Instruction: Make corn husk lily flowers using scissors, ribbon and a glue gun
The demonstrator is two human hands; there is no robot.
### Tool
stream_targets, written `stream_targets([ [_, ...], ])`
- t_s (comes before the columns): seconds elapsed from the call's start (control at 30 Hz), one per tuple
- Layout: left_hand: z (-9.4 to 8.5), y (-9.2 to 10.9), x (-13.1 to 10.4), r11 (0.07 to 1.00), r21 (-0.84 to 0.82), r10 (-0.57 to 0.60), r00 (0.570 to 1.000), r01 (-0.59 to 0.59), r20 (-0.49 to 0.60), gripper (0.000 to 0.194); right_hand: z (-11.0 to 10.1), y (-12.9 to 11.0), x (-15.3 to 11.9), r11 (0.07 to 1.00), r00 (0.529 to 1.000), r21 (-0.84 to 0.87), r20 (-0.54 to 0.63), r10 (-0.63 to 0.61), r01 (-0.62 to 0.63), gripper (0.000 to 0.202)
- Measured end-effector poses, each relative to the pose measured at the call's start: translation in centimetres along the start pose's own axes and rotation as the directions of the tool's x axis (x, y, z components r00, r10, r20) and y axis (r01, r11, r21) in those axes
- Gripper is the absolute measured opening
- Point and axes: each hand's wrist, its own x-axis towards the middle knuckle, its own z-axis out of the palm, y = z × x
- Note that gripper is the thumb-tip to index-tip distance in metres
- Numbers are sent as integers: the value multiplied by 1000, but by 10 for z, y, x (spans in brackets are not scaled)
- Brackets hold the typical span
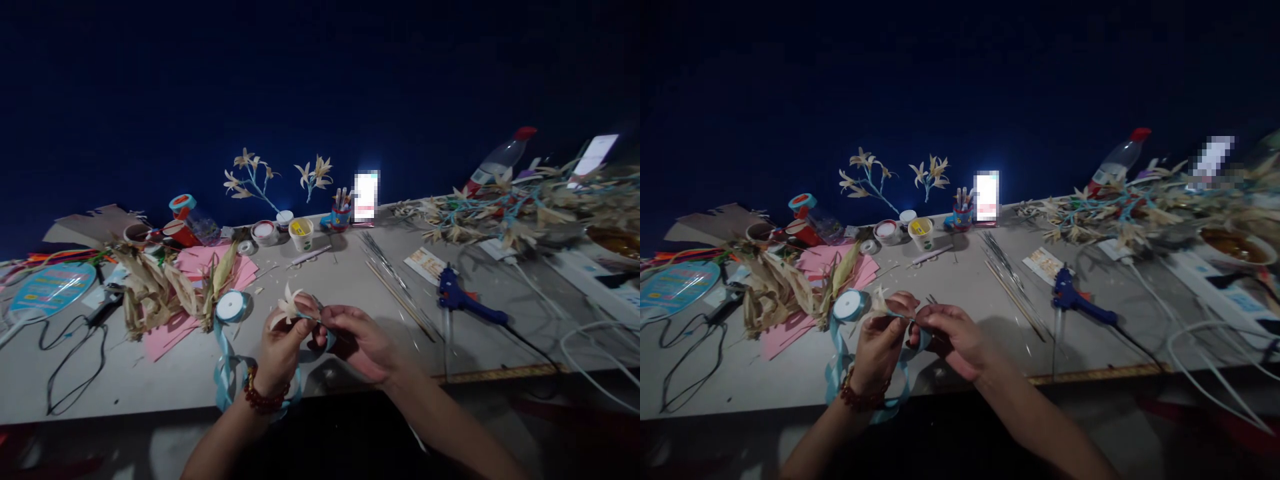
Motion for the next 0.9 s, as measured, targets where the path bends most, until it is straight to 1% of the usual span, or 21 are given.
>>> stream_targets([
  [0.1,-2,-2,-1,998,-47,-46,998,48,31,10,-3,0,0,1000,999,11,30,13,-13,10],
  [0.17,-2,-3,0,997,-60,-48,998,50,38,11,-4,1,1,999,999,26,40,32,-33,11],
  [0.3,0,-2,1,999,-25,-26,1000,26,12,19,-7,1,2,998,997,32,59,49,-51,14],
  [0.4,3,-2,2,995,-65,-72,997,72,8,18,-8,3,2,999,995,17,88,40,-42,16],
  [0.5,5,-2,2,988,-129,-89,996,88,4,17,-9,4,2,998,994,23,97,57,-60,17],
  [0.63,3,-2,1,989,-97,-111,994,110,-13,20,-10,4,2,996,993,18,82,86,-88,19],
  [0.77,2,-2,0,994,-52,-94,995,92,-31,22,-11,4,3,997,994,-11,79,72,-71,13],
  [0.9,4,0,2,996,-72,-61,998,59,-17,22,-10,4,2,998,995,-32,80,51,-49,11],
])
